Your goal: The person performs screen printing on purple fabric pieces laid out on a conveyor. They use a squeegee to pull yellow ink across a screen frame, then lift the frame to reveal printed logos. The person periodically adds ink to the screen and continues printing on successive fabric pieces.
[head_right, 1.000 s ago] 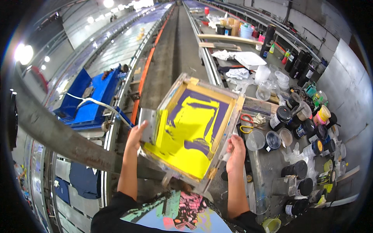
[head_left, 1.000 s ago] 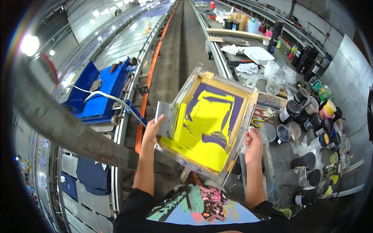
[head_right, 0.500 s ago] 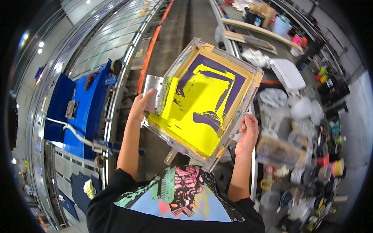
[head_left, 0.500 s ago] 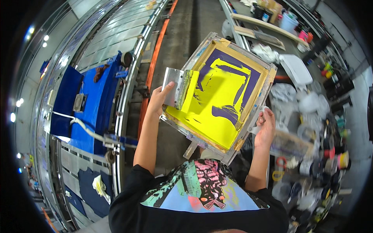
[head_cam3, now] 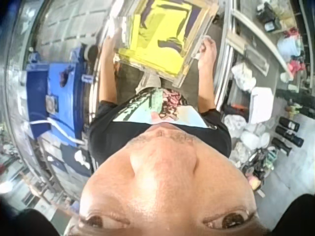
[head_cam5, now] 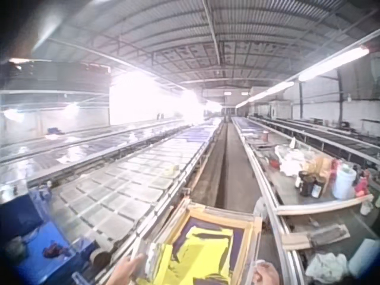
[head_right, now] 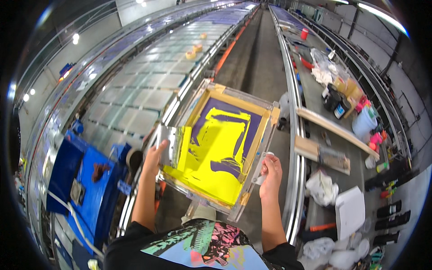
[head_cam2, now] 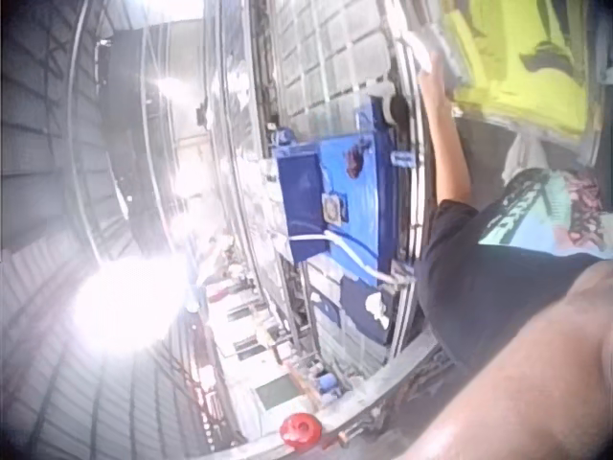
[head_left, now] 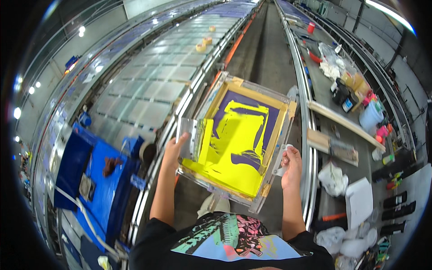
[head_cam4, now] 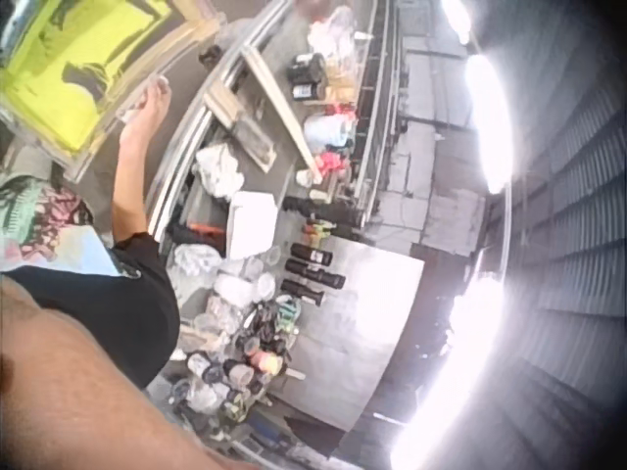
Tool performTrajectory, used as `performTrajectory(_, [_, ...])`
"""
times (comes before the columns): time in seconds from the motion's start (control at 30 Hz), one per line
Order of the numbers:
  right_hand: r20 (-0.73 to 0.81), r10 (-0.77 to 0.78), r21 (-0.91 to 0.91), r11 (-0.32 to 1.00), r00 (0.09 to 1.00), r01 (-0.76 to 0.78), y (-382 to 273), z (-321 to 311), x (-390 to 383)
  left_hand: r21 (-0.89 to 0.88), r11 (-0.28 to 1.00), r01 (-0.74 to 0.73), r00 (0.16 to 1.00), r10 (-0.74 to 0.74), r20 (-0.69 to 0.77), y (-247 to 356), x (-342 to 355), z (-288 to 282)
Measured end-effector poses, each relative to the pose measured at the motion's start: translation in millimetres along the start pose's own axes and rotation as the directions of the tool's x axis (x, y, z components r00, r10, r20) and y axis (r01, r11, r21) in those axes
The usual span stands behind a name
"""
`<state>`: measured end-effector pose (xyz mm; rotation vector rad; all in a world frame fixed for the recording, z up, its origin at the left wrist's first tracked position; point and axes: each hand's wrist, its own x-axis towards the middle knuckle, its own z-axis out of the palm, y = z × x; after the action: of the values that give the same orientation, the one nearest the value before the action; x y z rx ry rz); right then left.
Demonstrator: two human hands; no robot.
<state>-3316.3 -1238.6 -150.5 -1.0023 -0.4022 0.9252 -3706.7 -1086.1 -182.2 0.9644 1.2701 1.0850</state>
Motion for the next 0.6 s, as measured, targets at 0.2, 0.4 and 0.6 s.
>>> performTrajectory(0.2, [-0.034, -0.007, 0.009, 1.000, 0.999, 0.007, -4.5, 78.5, 167.4, 0.041, 0.999, -0.011, 1.000, 0.010, 0.026, 65.3, 178.7, 66.8])
performTrajectory(0.4, [-0.217, -0.067, 0.001, 0.998, 0.974, 0.068, -21.1, 106.5, 304.5, 0.028, 0.998, 0.060, 0.981, -0.064, 0.181, 122.3, 350.8, 170.9])
performTrajectory(0.6, [-0.233, -0.134, 0.058, 0.987, 0.963, 0.151, -11.7, 118.9, 504.8, 0.054, 0.999, -0.004, 0.967, -0.010, 0.254, 150.9, 540.2, 295.9])
